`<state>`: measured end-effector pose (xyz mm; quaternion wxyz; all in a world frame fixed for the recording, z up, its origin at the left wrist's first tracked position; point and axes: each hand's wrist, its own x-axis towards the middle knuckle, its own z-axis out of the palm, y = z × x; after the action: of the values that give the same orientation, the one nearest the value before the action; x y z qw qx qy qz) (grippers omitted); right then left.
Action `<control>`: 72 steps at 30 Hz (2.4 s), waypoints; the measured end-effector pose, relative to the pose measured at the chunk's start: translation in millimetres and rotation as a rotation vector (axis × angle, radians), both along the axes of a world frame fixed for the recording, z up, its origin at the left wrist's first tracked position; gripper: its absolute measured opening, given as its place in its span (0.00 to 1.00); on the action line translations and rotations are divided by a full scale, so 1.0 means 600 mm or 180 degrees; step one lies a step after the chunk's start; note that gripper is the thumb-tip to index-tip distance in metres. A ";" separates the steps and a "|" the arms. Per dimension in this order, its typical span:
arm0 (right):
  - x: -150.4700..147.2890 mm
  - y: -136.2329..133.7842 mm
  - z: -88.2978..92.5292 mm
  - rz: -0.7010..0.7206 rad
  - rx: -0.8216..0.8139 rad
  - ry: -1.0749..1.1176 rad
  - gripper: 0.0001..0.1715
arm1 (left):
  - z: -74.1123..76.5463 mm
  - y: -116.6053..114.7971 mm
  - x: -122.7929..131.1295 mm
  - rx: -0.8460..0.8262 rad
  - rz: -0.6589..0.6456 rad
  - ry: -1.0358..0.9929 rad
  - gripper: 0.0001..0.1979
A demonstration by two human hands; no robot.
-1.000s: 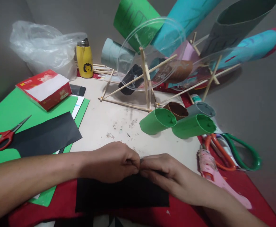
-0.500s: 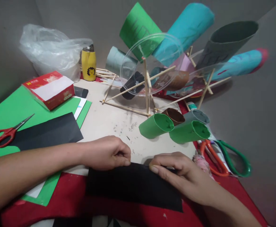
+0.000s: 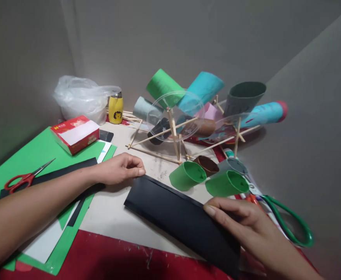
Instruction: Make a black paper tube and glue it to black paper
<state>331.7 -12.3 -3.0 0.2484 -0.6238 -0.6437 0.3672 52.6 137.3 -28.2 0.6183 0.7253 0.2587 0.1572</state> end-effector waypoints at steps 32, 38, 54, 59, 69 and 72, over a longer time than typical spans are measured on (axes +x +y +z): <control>-0.058 0.009 -0.043 0.0330 -0.0292 0.0606 0.25 | -0.016 -0.063 0.028 -0.1192 0.0550 -0.0437 0.18; -0.062 0.009 -0.040 0.0711 0.0224 -0.0093 0.22 | 0.012 -0.065 0.028 0.0670 0.0358 -0.0036 0.12; -0.082 -0.005 -0.058 0.1199 0.0128 0.0059 0.18 | 0.018 -0.091 0.026 0.1772 -0.0950 0.0754 0.08; -0.062 0.002 -0.054 0.1122 -0.0176 0.0033 0.20 | 0.017 -0.052 0.011 0.0803 -0.0746 0.0943 0.12; -0.046 0.009 -0.051 0.0521 -0.0196 0.0358 0.23 | 0.027 0.011 -0.006 -0.0013 0.0350 0.0495 0.15; -0.048 0.008 -0.051 0.0235 -0.0187 0.0639 0.24 | 0.017 0.032 -0.014 -0.0112 0.1061 -0.0010 0.17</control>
<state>303.2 -7.5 -33.7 0.2795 -0.5667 -0.6271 0.4555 44.2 156.5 -17.8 0.5967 0.6611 0.3772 0.2542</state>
